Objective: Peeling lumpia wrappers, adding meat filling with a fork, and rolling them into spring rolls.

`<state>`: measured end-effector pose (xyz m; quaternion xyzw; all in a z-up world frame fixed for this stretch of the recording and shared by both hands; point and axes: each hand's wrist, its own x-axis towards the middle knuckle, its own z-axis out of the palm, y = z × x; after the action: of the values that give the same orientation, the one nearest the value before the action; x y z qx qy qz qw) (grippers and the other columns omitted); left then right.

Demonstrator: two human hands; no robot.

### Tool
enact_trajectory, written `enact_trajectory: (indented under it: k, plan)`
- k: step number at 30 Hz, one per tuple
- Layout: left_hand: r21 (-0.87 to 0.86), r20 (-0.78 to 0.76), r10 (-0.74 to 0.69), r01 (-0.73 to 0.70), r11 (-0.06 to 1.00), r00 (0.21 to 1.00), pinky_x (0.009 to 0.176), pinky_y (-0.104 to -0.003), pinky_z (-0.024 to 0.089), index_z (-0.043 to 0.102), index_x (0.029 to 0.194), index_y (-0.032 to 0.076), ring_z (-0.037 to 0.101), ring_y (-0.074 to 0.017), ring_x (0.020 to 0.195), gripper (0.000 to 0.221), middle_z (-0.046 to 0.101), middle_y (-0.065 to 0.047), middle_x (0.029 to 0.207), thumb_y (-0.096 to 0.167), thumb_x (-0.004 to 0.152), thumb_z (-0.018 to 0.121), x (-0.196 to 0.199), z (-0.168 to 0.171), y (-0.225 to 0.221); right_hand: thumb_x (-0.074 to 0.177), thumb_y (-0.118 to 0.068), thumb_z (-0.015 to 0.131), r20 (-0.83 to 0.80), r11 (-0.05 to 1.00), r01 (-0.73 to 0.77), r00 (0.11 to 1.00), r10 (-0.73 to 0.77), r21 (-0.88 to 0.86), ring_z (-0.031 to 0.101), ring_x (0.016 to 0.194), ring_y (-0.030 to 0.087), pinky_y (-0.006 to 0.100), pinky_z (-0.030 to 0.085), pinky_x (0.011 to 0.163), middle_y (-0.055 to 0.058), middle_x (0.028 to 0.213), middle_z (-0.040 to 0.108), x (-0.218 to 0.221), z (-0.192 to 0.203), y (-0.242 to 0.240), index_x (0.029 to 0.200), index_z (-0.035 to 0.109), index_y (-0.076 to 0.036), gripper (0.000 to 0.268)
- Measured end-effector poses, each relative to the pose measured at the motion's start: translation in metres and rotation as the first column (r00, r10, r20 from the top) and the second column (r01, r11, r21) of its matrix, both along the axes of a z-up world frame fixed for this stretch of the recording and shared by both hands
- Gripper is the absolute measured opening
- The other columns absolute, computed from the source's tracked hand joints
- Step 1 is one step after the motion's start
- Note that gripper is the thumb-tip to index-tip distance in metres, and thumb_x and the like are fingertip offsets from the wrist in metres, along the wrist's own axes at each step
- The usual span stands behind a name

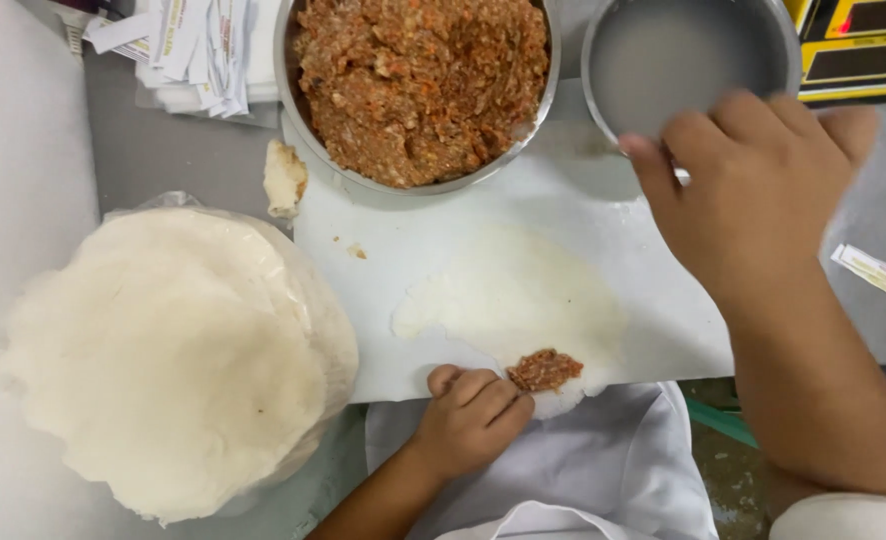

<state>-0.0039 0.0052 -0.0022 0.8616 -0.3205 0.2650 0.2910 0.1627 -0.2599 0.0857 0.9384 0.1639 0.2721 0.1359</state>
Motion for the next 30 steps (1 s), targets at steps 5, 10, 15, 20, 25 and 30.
enact_trajectory:
  k: [5,10,15,20,25,30]
  plan:
    - [-0.037,-0.051,-0.046,0.044,0.998,0.998,0.071,-0.035,0.026,0.063,0.088,0.016,0.055,-0.0164,0.086,0.022,0.059,0.002,0.090,-0.005,0.089,0.068,0.002,0.002,0.005,0.123,-0.072,0.083,0.049,0.972,-0.015,0.998,0.027,-0.236,0.051,0.081,0.014,0.036,0.029,0.084,-0.014,0.081,0.046,0.043,0.006,0.026,0.083,0.057,-0.036,0.059]
    - [-0.062,-0.064,-0.039,0.035,0.997,0.997,0.070,-0.035,0.028,0.061,0.088,0.015,0.055,-0.0168,0.083,0.020,0.059,0.002,0.088,-0.003,0.090,0.068,0.004,0.001,0.005,0.120,-0.075,0.080,-0.021,0.938,0.007,1.000,-0.015,-0.347,0.053,0.081,0.010,0.035,0.029,0.084,-0.016,0.075,0.044,0.041,0.011,0.031,0.083,0.059,-0.041,0.054]
    - [-0.072,-0.080,-0.060,0.055,0.996,0.995,0.072,-0.036,0.029,0.062,0.090,0.014,0.057,-0.0176,0.086,0.019,0.060,0.002,0.090,-0.004,0.091,0.067,0.004,0.000,0.007,0.119,-0.073,0.064,-0.113,0.957,0.013,0.992,-0.047,-0.290,0.062,0.071,0.014,0.040,0.033,0.081,-0.017,0.074,0.059,0.053,0.004,0.053,0.089,0.071,-0.044,0.042]
    - [-0.070,-0.119,-0.023,0.015,0.997,0.993,0.073,-0.036,0.029,0.063,0.089,0.015,0.056,-0.0183,0.088,0.018,0.058,0.002,0.090,-0.002,0.090,0.069,0.002,0.003,0.007,0.129,-0.058,0.059,-0.428,0.994,0.106,0.899,-0.088,0.018,0.062,0.075,0.021,0.046,0.038,0.087,-0.008,0.072,0.057,0.063,0.006,0.022,0.079,0.060,-0.027,0.059]
    - [-0.028,-0.118,0.005,-0.009,1.000,0.993,0.072,-0.035,0.025,0.062,0.087,0.017,0.054,-0.0160,0.085,0.025,0.056,0.003,0.088,-0.007,0.085,0.064,0.004,0.011,0.006,0.117,-0.042,0.069,-0.608,0.915,0.168,0.788,0.099,0.367,0.040,0.061,0.025,0.040,0.029,0.068,0.008,0.061,0.042,0.013,0.029,0.001,0.067,0.050,-0.008,0.064]
    - [0.050,0.056,0.058,-0.061,0.997,0.997,0.075,-0.033,0.022,0.065,0.087,0.022,0.058,-0.0102,0.083,0.017,0.061,0.009,0.089,0.007,0.096,0.064,-0.001,0.012,0.007,0.092,-0.057,0.062,-0.737,0.974,0.109,0.672,0.073,0.197,0.063,0.066,0.016,0.045,0.038,0.085,-0.011,0.062,0.063,-0.082,-0.005,-0.014,0.068,0.065,-0.027,0.039]
